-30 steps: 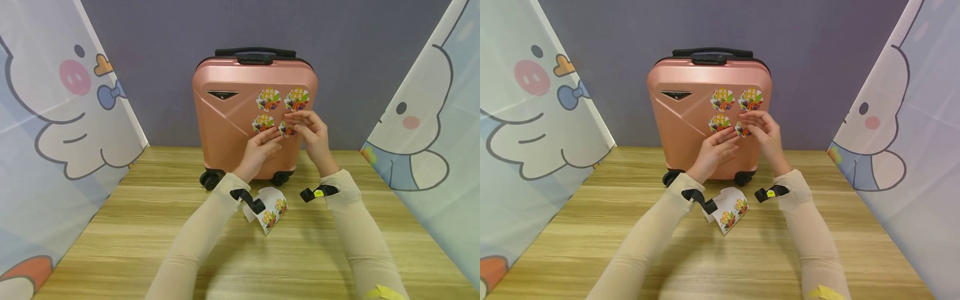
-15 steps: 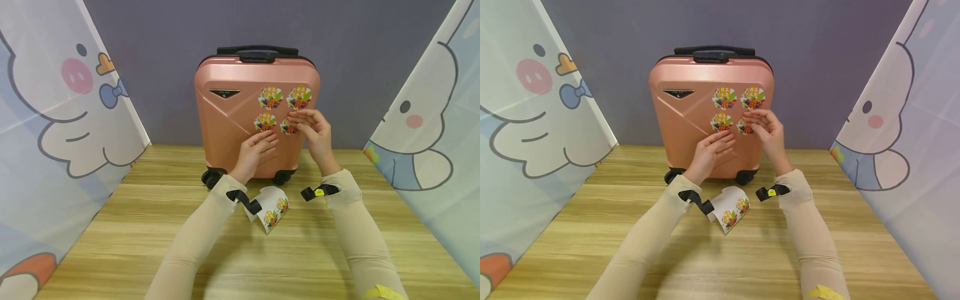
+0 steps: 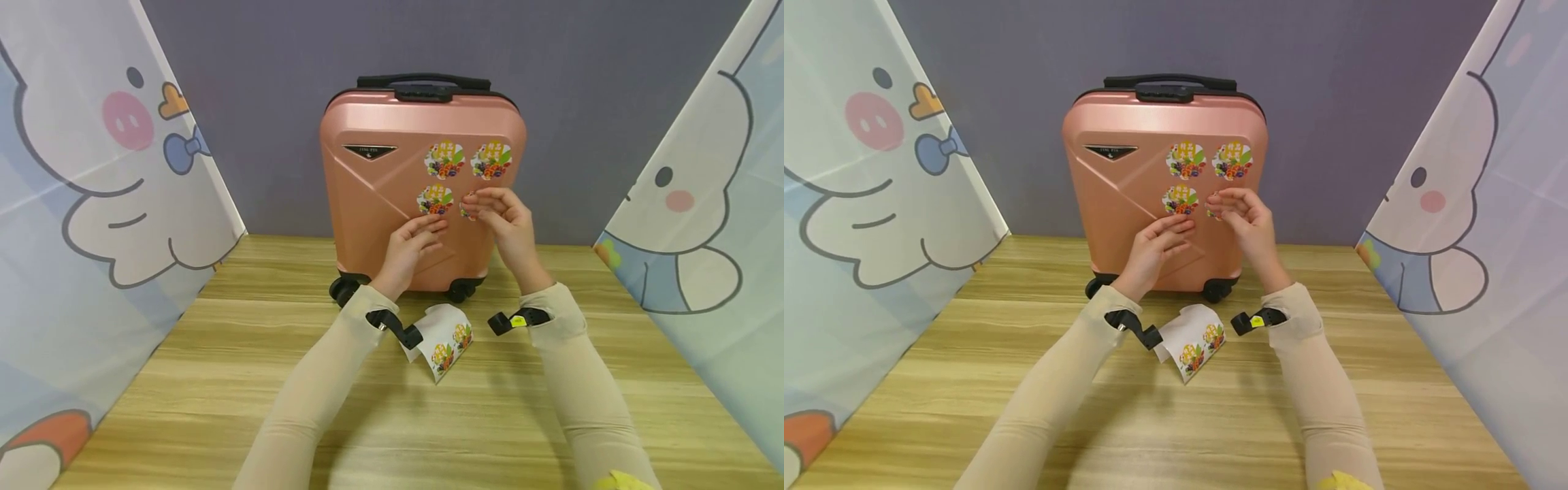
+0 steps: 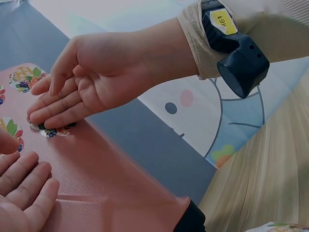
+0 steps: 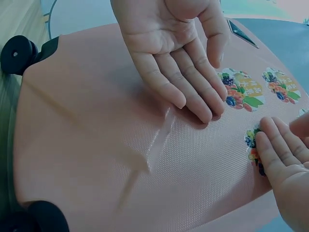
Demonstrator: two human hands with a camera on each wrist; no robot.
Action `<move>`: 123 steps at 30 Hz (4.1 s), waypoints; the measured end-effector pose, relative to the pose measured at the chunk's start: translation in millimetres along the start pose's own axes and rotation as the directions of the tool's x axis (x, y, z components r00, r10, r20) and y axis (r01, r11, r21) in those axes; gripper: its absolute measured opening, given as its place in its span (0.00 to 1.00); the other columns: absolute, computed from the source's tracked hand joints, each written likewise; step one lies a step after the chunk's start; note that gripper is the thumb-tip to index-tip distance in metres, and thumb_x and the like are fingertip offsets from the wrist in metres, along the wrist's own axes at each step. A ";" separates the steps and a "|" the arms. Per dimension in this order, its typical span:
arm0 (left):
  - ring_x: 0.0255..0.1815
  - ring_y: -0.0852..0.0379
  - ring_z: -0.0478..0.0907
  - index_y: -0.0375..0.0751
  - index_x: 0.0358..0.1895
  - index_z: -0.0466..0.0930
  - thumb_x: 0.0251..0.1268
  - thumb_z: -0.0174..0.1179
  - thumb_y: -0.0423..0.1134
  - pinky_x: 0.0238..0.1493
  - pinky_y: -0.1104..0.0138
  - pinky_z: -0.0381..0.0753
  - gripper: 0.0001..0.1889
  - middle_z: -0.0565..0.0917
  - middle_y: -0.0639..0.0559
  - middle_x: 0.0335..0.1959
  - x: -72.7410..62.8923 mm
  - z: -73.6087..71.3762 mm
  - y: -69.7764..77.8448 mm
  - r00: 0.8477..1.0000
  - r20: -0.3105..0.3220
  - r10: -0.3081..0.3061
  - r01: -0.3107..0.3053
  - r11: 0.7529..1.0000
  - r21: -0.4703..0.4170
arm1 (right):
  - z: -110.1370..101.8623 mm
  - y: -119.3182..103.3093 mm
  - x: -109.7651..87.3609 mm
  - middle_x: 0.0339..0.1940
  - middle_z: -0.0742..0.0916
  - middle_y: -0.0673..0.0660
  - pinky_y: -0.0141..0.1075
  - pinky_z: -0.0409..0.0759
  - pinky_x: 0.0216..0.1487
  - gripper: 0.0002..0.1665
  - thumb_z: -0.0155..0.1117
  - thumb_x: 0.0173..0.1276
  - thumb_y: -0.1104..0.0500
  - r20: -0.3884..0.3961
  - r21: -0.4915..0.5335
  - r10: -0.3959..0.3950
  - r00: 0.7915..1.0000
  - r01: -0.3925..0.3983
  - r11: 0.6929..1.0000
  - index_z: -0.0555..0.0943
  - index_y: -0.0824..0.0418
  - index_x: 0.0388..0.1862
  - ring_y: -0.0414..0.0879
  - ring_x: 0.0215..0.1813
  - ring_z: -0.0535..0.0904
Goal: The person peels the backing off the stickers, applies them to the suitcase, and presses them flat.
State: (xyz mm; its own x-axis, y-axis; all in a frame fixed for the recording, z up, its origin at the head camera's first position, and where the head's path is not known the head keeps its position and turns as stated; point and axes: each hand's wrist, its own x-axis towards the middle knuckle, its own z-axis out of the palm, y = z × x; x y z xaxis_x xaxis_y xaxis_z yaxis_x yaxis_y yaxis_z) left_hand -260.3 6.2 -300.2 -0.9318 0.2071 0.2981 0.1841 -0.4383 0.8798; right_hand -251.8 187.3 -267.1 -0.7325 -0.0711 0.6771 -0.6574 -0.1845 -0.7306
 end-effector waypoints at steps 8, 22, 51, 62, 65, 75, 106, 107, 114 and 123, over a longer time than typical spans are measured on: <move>0.61 0.44 0.78 0.25 0.65 0.73 0.74 0.48 0.24 0.52 0.64 0.81 0.19 0.78 0.32 0.60 -1.9 -1.5 -3.1 1.000 0.006 -0.012 0.012 0.999 0.050 | -5.9 2.0 -6.2 0.45 0.89 0.50 0.33 0.78 0.58 0.15 0.52 0.74 0.72 0.059 -0.099 0.114 0.992 -0.107 0.989 0.75 0.74 0.57 0.44 0.49 0.85; 0.61 0.44 0.78 0.27 0.65 0.73 0.74 0.49 0.24 0.58 0.57 0.80 0.19 0.78 0.33 0.61 -5.1 -2.4 -4.8 0.999 0.007 -0.051 0.051 0.998 0.045 | -23.9 2.7 -17.2 0.44 0.89 0.50 0.31 0.80 0.55 0.18 0.50 0.77 0.70 0.086 -0.130 0.188 0.978 -0.176 0.976 0.70 0.80 0.61 0.42 0.48 0.85; 0.56 0.44 0.81 0.28 0.66 0.72 0.72 0.56 0.27 0.56 0.56 0.82 0.21 0.81 0.36 0.56 -50.0 -22.6 -30.5 0.962 0.163 -0.218 0.162 0.940 0.301 | -36.0 27.5 -69.3 0.43 0.86 0.60 0.39 0.86 0.44 0.18 0.49 0.74 0.76 0.185 -0.209 0.272 0.944 -0.233 0.950 0.66 0.86 0.58 0.46 0.44 0.85; 0.55 0.43 0.80 0.30 0.61 0.77 0.65 0.61 0.25 0.51 0.64 0.82 0.20 0.83 0.35 0.53 -76.0 -38.8 -42.5 0.942 0.255 -0.220 0.069 0.868 0.492 | -32.0 36.7 -101.4 0.44 0.82 0.76 0.38 0.85 0.41 0.15 0.52 0.73 0.75 0.258 -0.335 0.371 0.892 -0.278 0.900 0.71 0.80 0.57 0.46 0.43 0.85; 0.51 0.49 0.80 0.32 0.59 0.79 0.62 0.64 0.26 0.46 0.68 0.80 0.20 0.85 0.41 0.49 -82.4 -42.9 -44.7 0.941 0.270 -0.204 0.014 0.821 0.571 | -30.5 38.9 -107.9 0.43 0.82 0.76 0.39 0.85 0.39 0.14 0.51 0.73 0.76 0.284 -0.337 0.366 0.886 -0.265 0.903 0.72 0.80 0.55 0.45 0.42 0.85; 0.53 0.46 0.76 0.37 0.51 0.83 0.46 0.77 0.34 0.53 0.59 0.76 0.24 0.84 0.47 0.49 -94.7 -52.9 -51.4 0.936 0.314 -0.158 -0.178 0.556 0.811 | -21.9 36.9 -125.1 0.40 0.86 0.69 0.39 0.85 0.36 0.14 0.57 0.69 0.75 0.333 -0.493 0.364 0.870 -0.168 0.853 0.76 0.74 0.53 0.57 0.40 0.85; 0.30 0.57 0.82 0.27 0.41 0.86 0.59 0.67 0.27 0.35 0.65 0.85 0.08 0.85 0.47 0.30 -84.7 -66.8 -67.3 0.961 0.143 -0.235 0.096 0.772 0.628 | 5.1 52.3 -137.1 0.42 0.85 0.60 0.47 0.82 0.44 0.18 0.78 0.53 0.68 0.509 -0.695 -0.016 0.861 0.422 0.582 0.83 0.67 0.43 0.54 0.46 0.79; 0.31 0.56 0.83 0.26 0.42 0.86 0.60 0.66 0.26 0.36 0.63 0.87 0.08 0.85 0.47 0.30 -84.5 -66.3 -67.2 0.957 0.133 -0.258 0.132 0.793 0.594 | 5.8 52.9 -136.2 0.42 0.85 0.60 0.47 0.82 0.44 0.18 0.79 0.52 0.68 0.517 -0.697 -0.034 0.855 0.444 0.563 0.84 0.68 0.43 0.55 0.46 0.79; 0.33 0.55 0.85 0.22 0.49 0.81 0.64 0.63 0.24 0.49 0.49 0.84 0.12 0.85 0.43 0.38 -84.6 -61.7 -65.1 0.918 0.117 -0.379 0.311 0.872 0.378 | 9.7 53.0 -130.6 0.41 0.84 0.59 0.46 0.81 0.46 0.18 0.80 0.51 0.67 0.537 -0.709 -0.069 0.841 0.495 0.503 0.85 0.69 0.42 0.54 0.46 0.78; 0.39 0.57 0.83 0.22 0.52 0.78 0.68 0.58 0.26 0.57 0.44 0.78 0.13 0.85 0.47 0.41 -84.6 -60.7 -66.6 0.904 0.167 -0.393 0.343 0.901 0.267 | 10.9 51.0 -126.6 0.38 0.85 0.59 0.45 0.82 0.43 0.17 0.81 0.48 0.68 0.537 -0.691 -0.138 0.832 0.528 0.494 0.86 0.68 0.38 0.54 0.43 0.79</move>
State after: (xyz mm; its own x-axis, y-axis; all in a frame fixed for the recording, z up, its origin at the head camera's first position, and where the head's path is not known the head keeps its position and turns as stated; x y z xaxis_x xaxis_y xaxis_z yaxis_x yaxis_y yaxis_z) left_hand -212.8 -35.2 -406.6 -0.8624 0.5060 -0.0147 -0.0699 -0.0904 0.9934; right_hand -190.6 176.2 -389.1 -0.4242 -0.5601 0.7115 -0.8332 0.5492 -0.0644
